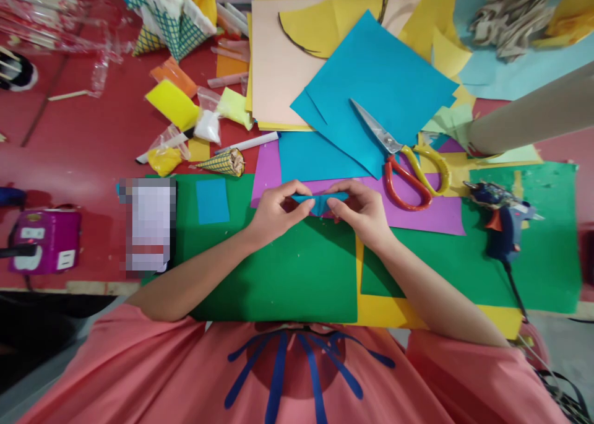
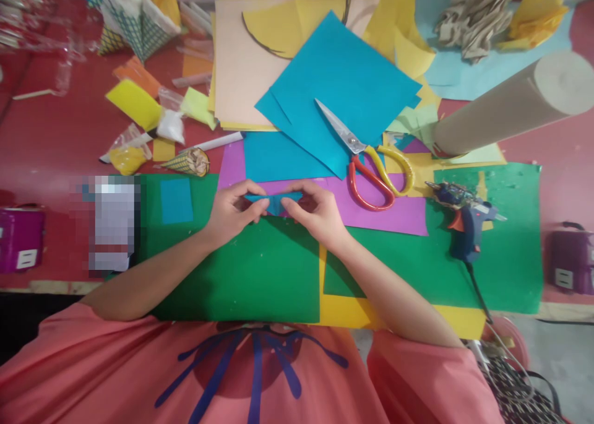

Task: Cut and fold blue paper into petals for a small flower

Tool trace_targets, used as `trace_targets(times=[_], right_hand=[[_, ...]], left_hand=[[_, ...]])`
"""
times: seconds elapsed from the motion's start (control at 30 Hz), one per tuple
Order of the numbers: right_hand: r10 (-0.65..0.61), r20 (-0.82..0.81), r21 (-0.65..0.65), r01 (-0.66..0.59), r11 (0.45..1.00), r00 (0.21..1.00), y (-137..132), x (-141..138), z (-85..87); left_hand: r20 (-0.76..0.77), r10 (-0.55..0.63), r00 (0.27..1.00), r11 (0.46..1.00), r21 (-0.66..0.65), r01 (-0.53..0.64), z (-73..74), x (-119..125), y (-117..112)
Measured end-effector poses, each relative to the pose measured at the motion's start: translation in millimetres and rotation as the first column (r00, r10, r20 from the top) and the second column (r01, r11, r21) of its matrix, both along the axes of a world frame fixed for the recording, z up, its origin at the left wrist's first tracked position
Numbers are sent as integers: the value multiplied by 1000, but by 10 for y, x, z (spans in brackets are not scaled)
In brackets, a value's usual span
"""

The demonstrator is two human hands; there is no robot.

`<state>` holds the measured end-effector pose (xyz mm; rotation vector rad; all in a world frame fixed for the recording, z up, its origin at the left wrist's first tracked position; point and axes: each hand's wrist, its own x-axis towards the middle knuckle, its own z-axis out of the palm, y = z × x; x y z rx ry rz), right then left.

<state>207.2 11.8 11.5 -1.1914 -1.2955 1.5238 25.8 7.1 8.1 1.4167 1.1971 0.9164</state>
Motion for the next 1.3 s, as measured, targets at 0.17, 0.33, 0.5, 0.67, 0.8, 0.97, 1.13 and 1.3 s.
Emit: trace_targets(times=[0.17, 0.33, 0.5, 0.67, 0.8, 0.97, 1.13, 1.3], right_hand=[[45, 0, -42, -45, 998, 999, -9, -12, -17], [47, 1, -47, -47, 998, 999, -17, -25, -36], [23, 22, -52, -21, 998, 1000, -21, -38, -38], [25, 46, -50, -22, 998, 999, -25, -42, -44], [24, 44, -51, -22, 998, 999, -22, -44, -49], [36, 69, -31, -34, 999, 997, -21, -37, -49], [41, 64, -30, -39, 999, 997, -17, -36, -37], [44, 53, -31, -42, 999, 998, -8, -38, -36]], left_hand=[[-115, -24, 993, 993, 110, 36, -37, -12, -15], [-136, -51, 989, 993, 99, 65, -56, -15, -12], [-154, -51, 987, 991, 117, 69, -67, -19, -15], [-161, -54, 986, 990, 120, 74, -75, -21, -15], [-152, -56, 987, 990, 120, 75, -81, -25, -15], [-144, -69, 987, 990, 110, 86, -103, -33, -12], [-134, -77, 988, 990, 107, 92, -105, -30, -2], [-118, -82, 990, 992, 84, 92, -99, -28, 8]])
